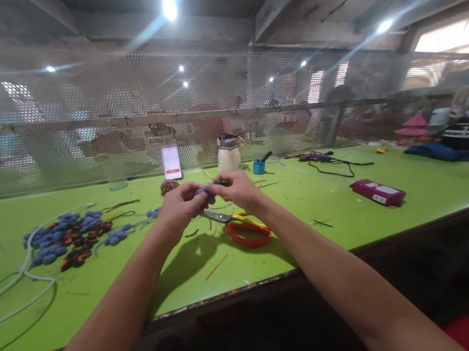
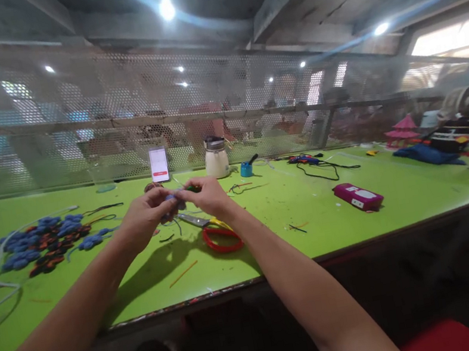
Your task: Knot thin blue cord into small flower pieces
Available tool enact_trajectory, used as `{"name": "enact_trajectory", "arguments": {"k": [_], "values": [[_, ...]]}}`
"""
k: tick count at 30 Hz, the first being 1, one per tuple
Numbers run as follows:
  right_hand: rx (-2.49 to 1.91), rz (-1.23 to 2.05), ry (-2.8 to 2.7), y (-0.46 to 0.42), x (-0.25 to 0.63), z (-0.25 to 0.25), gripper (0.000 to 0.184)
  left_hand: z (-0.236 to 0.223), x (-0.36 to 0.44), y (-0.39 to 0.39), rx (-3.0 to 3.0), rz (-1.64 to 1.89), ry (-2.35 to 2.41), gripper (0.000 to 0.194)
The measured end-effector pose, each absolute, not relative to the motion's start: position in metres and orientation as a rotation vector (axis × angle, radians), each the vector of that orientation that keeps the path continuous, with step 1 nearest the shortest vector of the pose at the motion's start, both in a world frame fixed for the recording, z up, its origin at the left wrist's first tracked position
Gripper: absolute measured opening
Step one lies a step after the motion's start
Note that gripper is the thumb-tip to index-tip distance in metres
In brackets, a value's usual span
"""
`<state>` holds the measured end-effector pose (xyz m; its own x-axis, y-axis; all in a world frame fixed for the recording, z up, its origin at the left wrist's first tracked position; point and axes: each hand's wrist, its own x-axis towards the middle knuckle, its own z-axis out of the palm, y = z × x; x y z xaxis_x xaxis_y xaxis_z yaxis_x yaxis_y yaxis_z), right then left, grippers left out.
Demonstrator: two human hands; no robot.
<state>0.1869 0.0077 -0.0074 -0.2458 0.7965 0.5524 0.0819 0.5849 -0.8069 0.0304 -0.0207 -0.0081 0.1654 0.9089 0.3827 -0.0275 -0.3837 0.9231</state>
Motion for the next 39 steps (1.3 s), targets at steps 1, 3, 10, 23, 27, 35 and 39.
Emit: {"name": "enact_trajectory", "arguments": {"k": [1,3,10,23,27,35,39], "values": [[-0.722,0.846,-1.668,0.0077,0.1872,-0.0077,0.028,-0.0083,0.0303,-0.0207,1.565,1.348,0.891,0.019],[-0.695,0.945,-1.635,0.0068,0.1884,-0.0076,0.03,-0.0087,0.03,-0.0206,1.55,1.322,0.928,0.019],[-0.772,0.848,-1.787,0.0024,0.1897,-0.0055,0.026,-0.0136,0.0289,-0.0163,1.491,1.251,0.931,0.017],[-0.708,0.764,-1.744,0.0086,0.1829,-0.0108,0.025,-0.0124,0.0319,-0.0149,1.219,1.231,0.804,0.015],[-0.703,0.709,-1.806,0.0081,0.1851,-0.0095,0.026,-0.0121,0.0312,-0.0164,1.187,1.219,0.779,0.014],[-0.719,0.576,-1.829,0.005,0.1859,-0.0068,0.024,-0.0085,0.0338,-0.0194,1.155,1.215,0.801,0.009],[-0.71,0.56,-1.815,0.0048,0.186,-0.0059,0.023,-0.009,0.0338,-0.0189,1.161,1.23,0.781,0.01]]}}
